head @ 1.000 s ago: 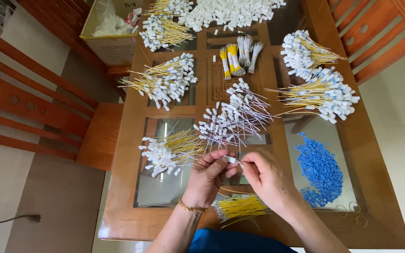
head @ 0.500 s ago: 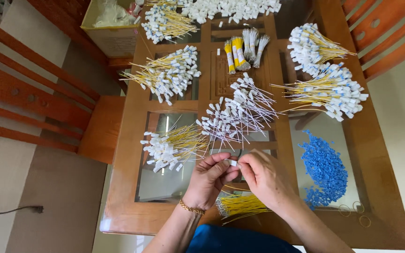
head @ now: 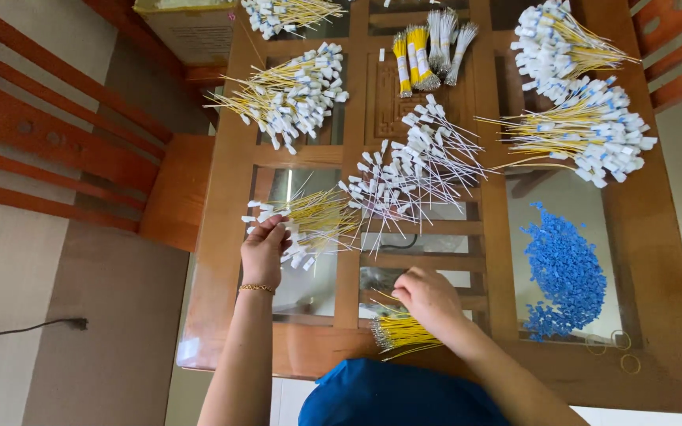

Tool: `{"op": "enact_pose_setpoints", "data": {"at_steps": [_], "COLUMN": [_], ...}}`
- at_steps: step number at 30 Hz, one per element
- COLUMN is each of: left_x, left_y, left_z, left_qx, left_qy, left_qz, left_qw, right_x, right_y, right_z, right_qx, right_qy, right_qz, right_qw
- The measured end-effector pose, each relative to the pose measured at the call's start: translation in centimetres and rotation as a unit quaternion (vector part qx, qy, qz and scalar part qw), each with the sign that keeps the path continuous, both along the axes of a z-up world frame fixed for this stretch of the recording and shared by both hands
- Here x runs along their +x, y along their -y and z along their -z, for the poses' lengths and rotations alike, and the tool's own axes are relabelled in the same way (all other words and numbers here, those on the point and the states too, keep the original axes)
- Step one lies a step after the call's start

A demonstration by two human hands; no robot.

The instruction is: Manually insert small wires into white plastic connectors at a workstation.

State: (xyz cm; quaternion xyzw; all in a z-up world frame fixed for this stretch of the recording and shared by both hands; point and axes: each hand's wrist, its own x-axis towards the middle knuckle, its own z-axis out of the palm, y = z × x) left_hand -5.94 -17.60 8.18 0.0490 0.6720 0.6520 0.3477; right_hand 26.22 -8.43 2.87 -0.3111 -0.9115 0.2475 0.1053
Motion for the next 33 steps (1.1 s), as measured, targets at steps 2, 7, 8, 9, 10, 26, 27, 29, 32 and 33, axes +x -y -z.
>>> {"op": "enact_pose_setpoints", "data": {"at_steps": [2,7,8,9,10,26,27,29,32,33], "left_x": [-0.3,1.3,1.8,2.5,3.2,6.7,7.0,7.8,9.6,10.4], "left_y": [0.6,-0.6,-1.3,-2.1,-2.9,-17.4,-17.8,-18.6,-20.0,-20.4], "left_z": [0.7,1.3,1.4,1.5,1.7,2.7,2.8,2.5,1.9,2.3], "left_qx": [-0.039,-0.151,-0.150,-0.140,-0.129,-0.311,-0.305,-0.297,-0.290,-0.277], "left_qy": [-0.022,-0.303,-0.304,-0.337,-0.370,-0.635,-0.647,-0.659,-0.628,-0.629], "left_qz": [-0.001,0.067,0.066,0.106,0.146,0.510,0.509,0.509,0.540,0.519], "left_qw": [0.999,0.939,0.939,0.925,0.908,0.490,0.478,0.467,0.480,0.508], "right_x": [-0.5,-1.2,-1.2,-1.1,-1.0,5.5,5.5,5.9,6.4,6.5], "right_y": [0.8,1.7,1.6,1.5,1.5,-3.9,-3.7,-3.5,-3.6,-3.6], "right_z": [1.8,4.9,5.8,6.7,7.6,-9.6,-10.4,-11.2,-11.1,-11.2], "right_qx": [0.016,0.077,0.078,0.089,0.100,-0.041,-0.028,-0.015,-0.053,-0.052], "right_qy": [0.010,0.085,0.084,0.078,0.071,-0.072,-0.084,-0.093,-0.049,-0.067], "right_qz": [-0.012,-0.058,-0.058,-0.063,-0.068,0.168,0.188,0.209,0.254,0.256], "right_qw": [1.000,0.992,0.992,0.991,0.990,0.982,0.978,0.973,0.965,0.963]}}
